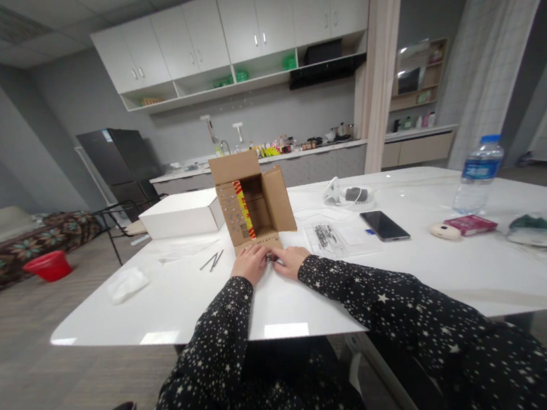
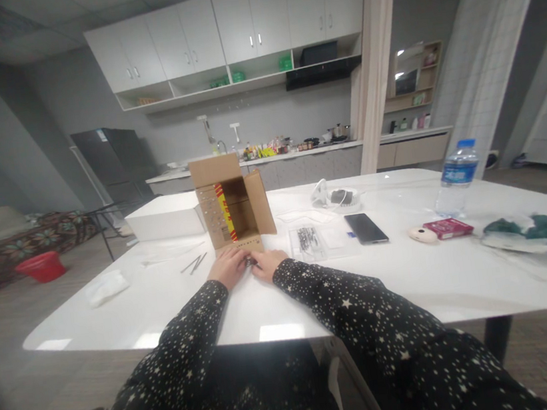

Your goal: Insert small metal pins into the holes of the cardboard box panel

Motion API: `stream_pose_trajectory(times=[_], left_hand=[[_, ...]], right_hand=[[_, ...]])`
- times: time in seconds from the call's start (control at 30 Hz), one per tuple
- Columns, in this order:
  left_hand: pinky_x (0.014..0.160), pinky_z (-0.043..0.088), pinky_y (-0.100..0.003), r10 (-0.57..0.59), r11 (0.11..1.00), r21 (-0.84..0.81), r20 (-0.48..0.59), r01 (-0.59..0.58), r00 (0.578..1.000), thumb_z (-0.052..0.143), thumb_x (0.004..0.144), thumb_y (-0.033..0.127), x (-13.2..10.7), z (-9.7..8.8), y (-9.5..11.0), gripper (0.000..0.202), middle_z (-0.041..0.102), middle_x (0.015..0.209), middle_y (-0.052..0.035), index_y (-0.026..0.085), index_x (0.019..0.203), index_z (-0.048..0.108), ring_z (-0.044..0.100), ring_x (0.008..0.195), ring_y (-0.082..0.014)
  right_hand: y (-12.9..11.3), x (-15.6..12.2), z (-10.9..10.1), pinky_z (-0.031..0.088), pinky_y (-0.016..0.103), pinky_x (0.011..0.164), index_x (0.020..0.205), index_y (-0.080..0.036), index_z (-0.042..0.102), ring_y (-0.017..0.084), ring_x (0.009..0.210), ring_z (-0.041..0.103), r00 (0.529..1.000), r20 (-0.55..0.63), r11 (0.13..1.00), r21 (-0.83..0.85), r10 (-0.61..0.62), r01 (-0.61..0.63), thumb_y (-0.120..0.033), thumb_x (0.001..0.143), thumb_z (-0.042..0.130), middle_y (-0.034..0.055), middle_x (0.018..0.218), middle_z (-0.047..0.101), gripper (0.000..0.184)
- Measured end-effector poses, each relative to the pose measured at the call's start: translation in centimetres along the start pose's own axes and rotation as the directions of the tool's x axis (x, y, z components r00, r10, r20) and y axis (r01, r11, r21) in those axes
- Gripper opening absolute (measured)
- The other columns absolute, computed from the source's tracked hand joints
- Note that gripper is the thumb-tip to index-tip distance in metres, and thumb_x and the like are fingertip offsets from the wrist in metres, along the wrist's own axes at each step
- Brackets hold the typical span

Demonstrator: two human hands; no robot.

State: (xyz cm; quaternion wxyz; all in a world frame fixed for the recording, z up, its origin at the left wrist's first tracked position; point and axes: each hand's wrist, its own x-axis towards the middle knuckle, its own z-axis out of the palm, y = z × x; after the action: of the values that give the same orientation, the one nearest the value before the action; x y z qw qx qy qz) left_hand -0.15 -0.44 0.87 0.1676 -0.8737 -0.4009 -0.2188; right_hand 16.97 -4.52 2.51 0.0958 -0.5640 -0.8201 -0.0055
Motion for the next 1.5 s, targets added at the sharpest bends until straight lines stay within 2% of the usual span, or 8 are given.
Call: stream_pose_trajectory(times=[0.17, 0.47, 0.83, 1.07, 1.33, 1.5], left_hand=[[0.085, 0.041, -0.036, 0.007, 1.000, 0.028, 0.002, -0.007, 1.000, 0.046, 0.081, 0.015, -0.04, 0.15, -0.09, 0.025, 0.063, 0.098, -0.0059, 0.021, 0.101, 0.059, 0.055, 0.096, -0.0213], [0.083, 0.040, -0.036, -0.046, 0.997, 0.067, -0.018, 0.048, 0.999, 0.047, 0.081, 0.016, -0.07, 0.56, -0.35, 0.023, 0.061, 0.097, -0.0061, 0.023, 0.098, 0.061, 0.055, 0.098, -0.0224], [0.084, 0.039, -0.037, -0.009, 0.998, 0.062, 0.024, 0.008, 1.000, 0.044, 0.083, 0.014, -0.01, 0.01, -0.21, 0.026, 0.061, 0.100, -0.0063, 0.023, 0.103, 0.059, 0.053, 0.099, -0.0220], [0.085, 0.038, -0.039, -0.042, 0.999, 0.032, 0.037, 0.041, 0.998, 0.044, 0.079, 0.011, -0.01, 0.09, -0.27, 0.031, 0.060, 0.101, -0.0075, 0.024, 0.103, 0.059, 0.052, 0.100, -0.0239], [0.085, 0.037, -0.039, -0.064, 0.993, 0.106, 0.076, 0.055, 0.995, 0.043, 0.080, 0.012, 0.09, -0.34, 0.17, 0.031, 0.059, 0.103, -0.0076, 0.023, 0.105, 0.056, 0.052, 0.100, -0.0244], [0.086, 0.036, -0.039, -0.063, 0.994, 0.094, 0.076, 0.055, 0.995, 0.044, 0.076, 0.008, 0.20, -0.27, 0.28, 0.037, 0.057, 0.103, -0.0086, 0.023, 0.109, 0.053, 0.049, 0.101, -0.0245]], right_hand=[[0.07, 0.06, 0.11, 0.039, 0.030, 0.068, 0.111, -0.028, 0.053, 0.021, 0.083, 0.061, 1.000, -0.017, 1.000, -0.010, -0.008, 0.007, -0.043, 0.086, 0.035, 0.0039, 0.096, 0.066, 0.034], [0.12, 0.11, 0.22, 0.039, 0.030, 0.070, 0.112, -0.028, 0.053, 0.021, 0.085, 0.061, 1.000, -0.015, 1.000, 0.003, -0.005, 0.005, -0.043, 0.086, 0.035, 0.0036, 0.096, 0.066, 0.035], [-0.11, -0.04, -0.13, 0.039, 0.030, 0.070, 0.114, -0.027, 0.052, 0.021, 0.085, 0.060, 1.000, 0.007, 1.000, -0.012, 0.007, -0.007, -0.042, 0.086, 0.035, 0.0044, 0.098, 0.066, 0.036], [-0.11, -0.13, -0.25, 0.039, 0.030, 0.068, 0.111, -0.027, 0.053, 0.021, 0.083, 0.061, 1.000, -0.002, 1.000, 0.002, 0.005, -0.005, -0.043, 0.086, 0.035, 0.0041, 0.097, 0.066, 0.034], [0.02, -0.01, 0.05, 0.039, 0.029, 0.068, 0.111, -0.028, 0.052, 0.021, 0.082, 0.061, 1.000, -0.022, 1.000, -0.004, -0.002, 0.002, -0.042, 0.086, 0.037, 0.0040, 0.094, 0.066, 0.033], [0.06, 0.02, 0.10, 0.039, 0.030, 0.068, 0.111, -0.028, 0.052, 0.021, 0.082, 0.061, 1.000, -0.026, 1.000, -0.011, -0.002, 0.001, -0.043, 0.086, 0.036, 0.0039, 0.094, 0.066, 0.033]])
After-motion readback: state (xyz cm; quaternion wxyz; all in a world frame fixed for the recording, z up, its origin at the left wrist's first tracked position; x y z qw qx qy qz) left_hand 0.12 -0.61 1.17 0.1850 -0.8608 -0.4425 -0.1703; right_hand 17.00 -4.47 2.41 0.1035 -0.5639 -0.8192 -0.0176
